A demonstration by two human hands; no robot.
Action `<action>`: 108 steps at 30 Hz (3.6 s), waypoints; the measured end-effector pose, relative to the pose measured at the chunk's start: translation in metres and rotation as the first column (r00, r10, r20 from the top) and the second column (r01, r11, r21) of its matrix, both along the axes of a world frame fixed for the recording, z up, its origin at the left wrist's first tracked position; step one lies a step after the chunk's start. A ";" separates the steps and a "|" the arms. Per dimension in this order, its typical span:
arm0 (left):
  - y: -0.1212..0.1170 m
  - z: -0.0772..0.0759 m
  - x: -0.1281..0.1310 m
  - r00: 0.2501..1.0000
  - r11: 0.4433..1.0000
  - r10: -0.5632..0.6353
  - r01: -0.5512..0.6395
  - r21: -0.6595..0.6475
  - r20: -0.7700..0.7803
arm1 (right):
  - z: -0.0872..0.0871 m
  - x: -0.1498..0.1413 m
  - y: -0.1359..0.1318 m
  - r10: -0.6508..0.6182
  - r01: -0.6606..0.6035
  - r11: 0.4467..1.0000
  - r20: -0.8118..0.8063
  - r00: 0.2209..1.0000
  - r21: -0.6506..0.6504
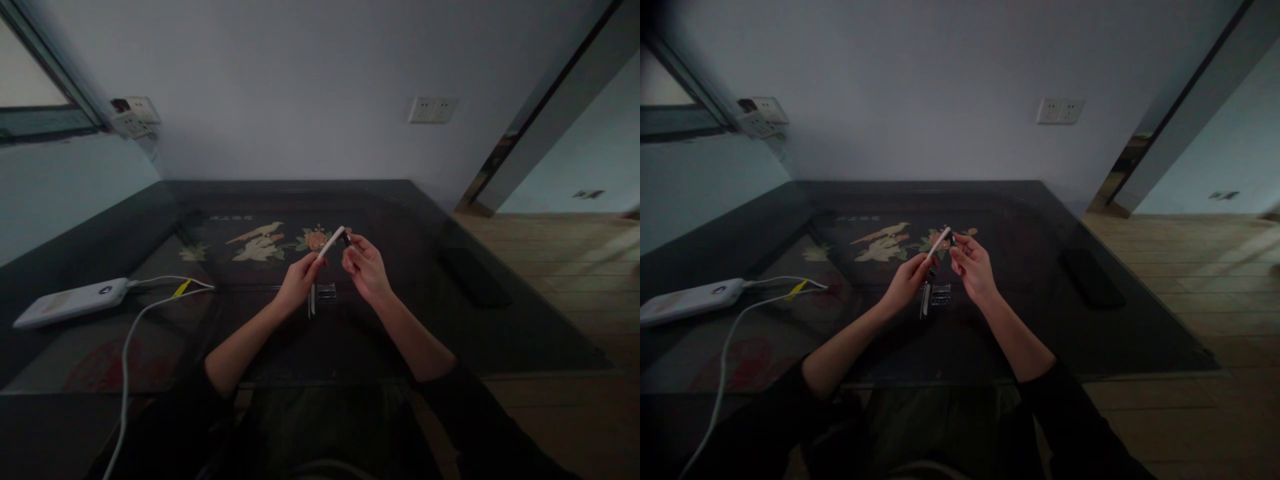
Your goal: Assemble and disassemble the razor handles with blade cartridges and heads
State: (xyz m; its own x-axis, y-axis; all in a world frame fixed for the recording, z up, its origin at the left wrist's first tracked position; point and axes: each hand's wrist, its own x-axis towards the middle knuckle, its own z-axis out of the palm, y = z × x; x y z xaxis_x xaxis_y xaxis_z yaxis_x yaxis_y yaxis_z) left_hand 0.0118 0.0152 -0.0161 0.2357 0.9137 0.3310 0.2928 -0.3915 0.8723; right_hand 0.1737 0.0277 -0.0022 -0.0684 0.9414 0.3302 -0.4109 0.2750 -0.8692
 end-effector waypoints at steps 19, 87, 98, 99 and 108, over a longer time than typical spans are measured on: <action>-0.006 0.010 0.005 0.961 0.989 -0.002 0.042 -0.139 0.276 | 0.000 -0.002 -0.001 -0.067 0.066 0.998 0.151 0.986 0.011; -0.004 0.013 0.003 0.909 0.953 0.062 0.069 -0.296 0.411 | 0.003 0.001 -0.007 -0.325 0.190 0.930 0.461 0.825 0.316; 0.000 0.010 0.002 0.848 0.941 0.073 0.116 -0.319 0.525 | 0.003 0.001 -0.009 -0.378 0.152 0.889 0.507 0.774 0.432; -0.001 0.011 0.002 0.841 0.936 0.071 0.130 -0.327 0.537 | 0.003 0.001 -0.010 -0.387 0.144 0.882 0.515 0.765 0.448; -0.001 0.015 0.003 0.802 0.906 0.060 0.207 -0.370 0.594 | 0.002 0.001 -0.013 -0.477 0.112 0.817 0.553 0.683 0.566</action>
State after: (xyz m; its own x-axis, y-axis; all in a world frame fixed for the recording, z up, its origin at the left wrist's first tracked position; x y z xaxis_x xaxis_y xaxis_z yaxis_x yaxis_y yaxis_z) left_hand 0.0145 0.0138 -0.0012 0.1924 0.9806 0.0384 -0.3345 0.0288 0.9420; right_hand 0.1743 0.0151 -0.0005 -0.1800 0.6942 0.6969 0.3778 0.7029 -0.6026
